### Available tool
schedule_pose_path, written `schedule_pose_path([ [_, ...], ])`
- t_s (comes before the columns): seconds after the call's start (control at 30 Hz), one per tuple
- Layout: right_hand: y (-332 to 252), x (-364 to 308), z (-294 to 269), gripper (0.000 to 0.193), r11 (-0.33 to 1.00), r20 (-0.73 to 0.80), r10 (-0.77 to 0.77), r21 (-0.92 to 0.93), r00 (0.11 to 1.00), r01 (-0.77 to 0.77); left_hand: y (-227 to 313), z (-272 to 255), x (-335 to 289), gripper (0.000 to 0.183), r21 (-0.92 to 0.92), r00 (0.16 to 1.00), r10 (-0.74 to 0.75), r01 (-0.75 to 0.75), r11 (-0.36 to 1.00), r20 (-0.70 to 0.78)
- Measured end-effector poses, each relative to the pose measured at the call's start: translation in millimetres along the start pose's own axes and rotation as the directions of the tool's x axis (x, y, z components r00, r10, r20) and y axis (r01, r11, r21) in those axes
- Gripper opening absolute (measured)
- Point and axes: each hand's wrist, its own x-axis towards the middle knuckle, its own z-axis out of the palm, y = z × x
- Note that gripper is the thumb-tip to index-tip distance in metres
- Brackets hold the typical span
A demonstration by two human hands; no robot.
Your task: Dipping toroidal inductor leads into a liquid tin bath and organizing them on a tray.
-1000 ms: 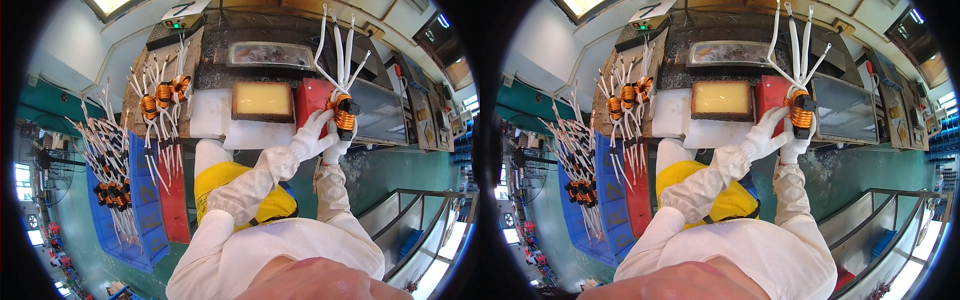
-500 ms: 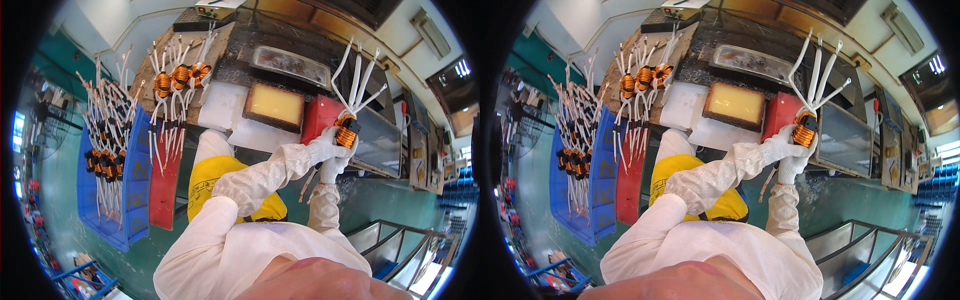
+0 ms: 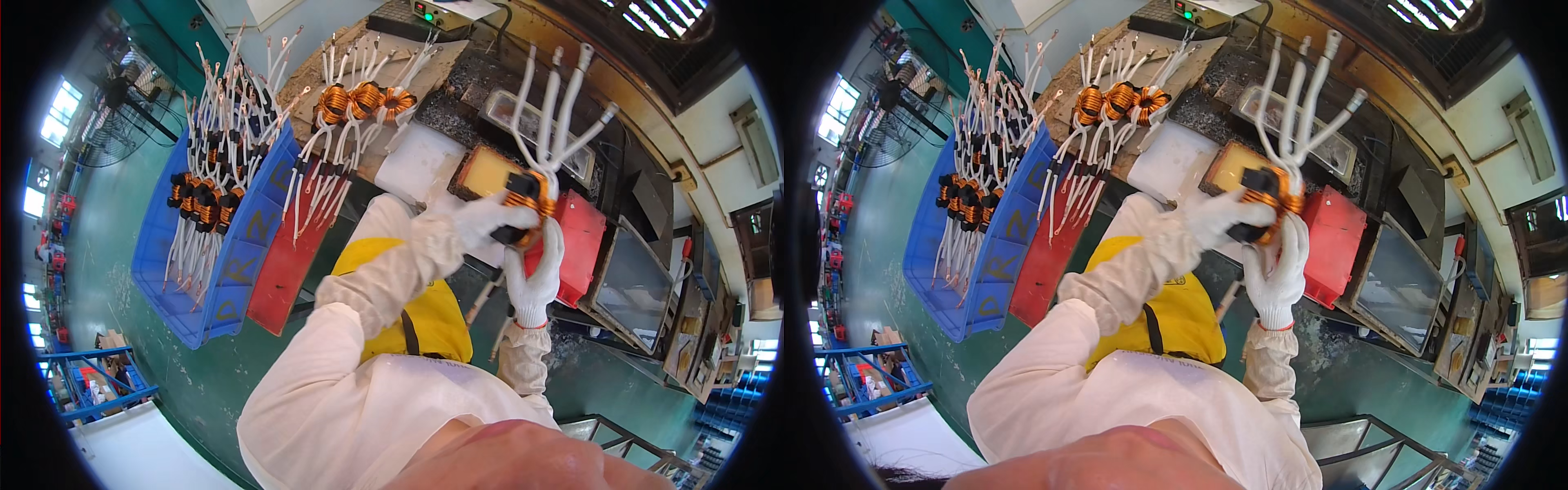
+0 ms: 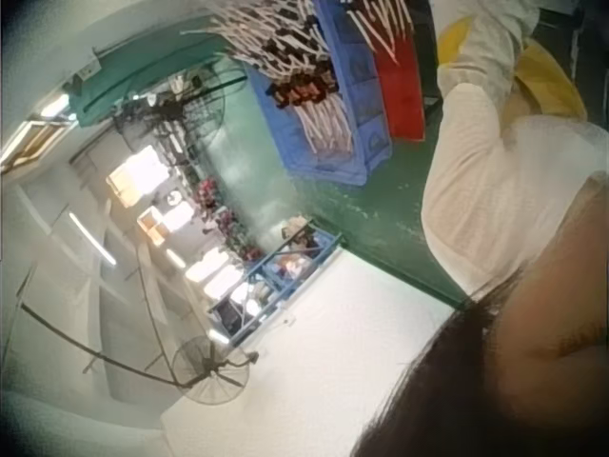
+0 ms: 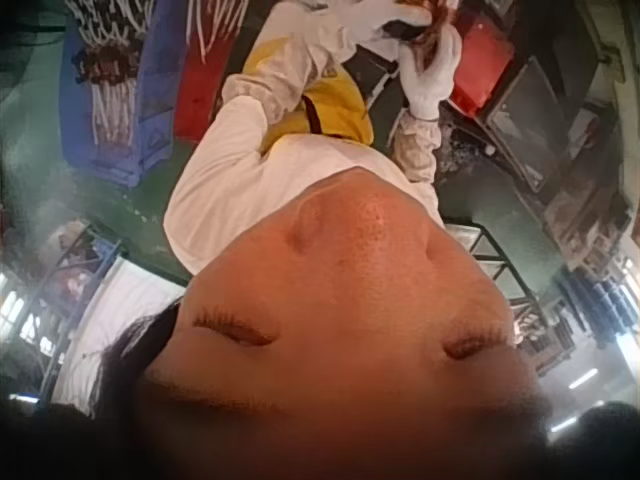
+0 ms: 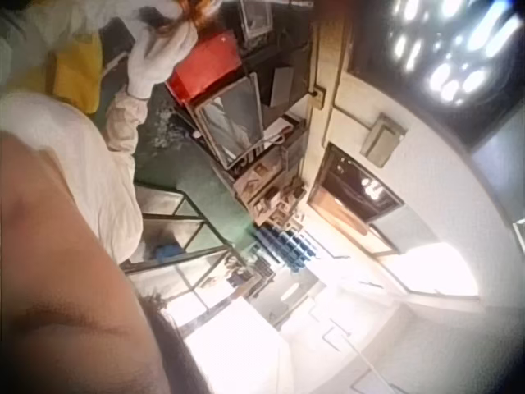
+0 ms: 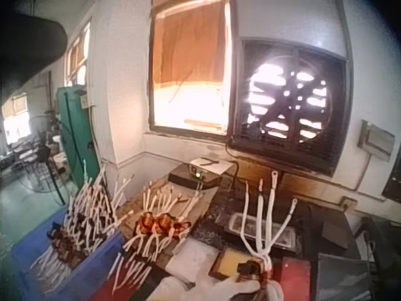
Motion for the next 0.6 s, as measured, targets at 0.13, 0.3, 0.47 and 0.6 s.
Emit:
schedule_pose_path([
  [0.13,27,5,-7,0.054,0.997,0.014,0.04,-0.073,0.999,-0.039,78,-33,-37,0.044,0.213,0.992,0.002,0.026,0.977,-0.129],
  [0.3,85,-10,-31,0.042,0.952,-0.02,0.171,-0.253,0.985,-0.17,178,-72,-84,0.038,0.343,0.925,0.062,0.077,0.936,-0.375],
  [0.47,136,-30,-32,0.036,0.909,0.016,0.269,-0.334,0.963,-0.249,249,-92,-104,0.039,0.398,0.869,0.097,0.12,0.91,-0.485],
  [0.6,138,-30,-20,0.028,0.879,-0.024,0.112,-0.464,0.993,-0.111,260,-151,-92,0.038,0.469,0.784,0.191,0.141,0.872,-0.591],
])
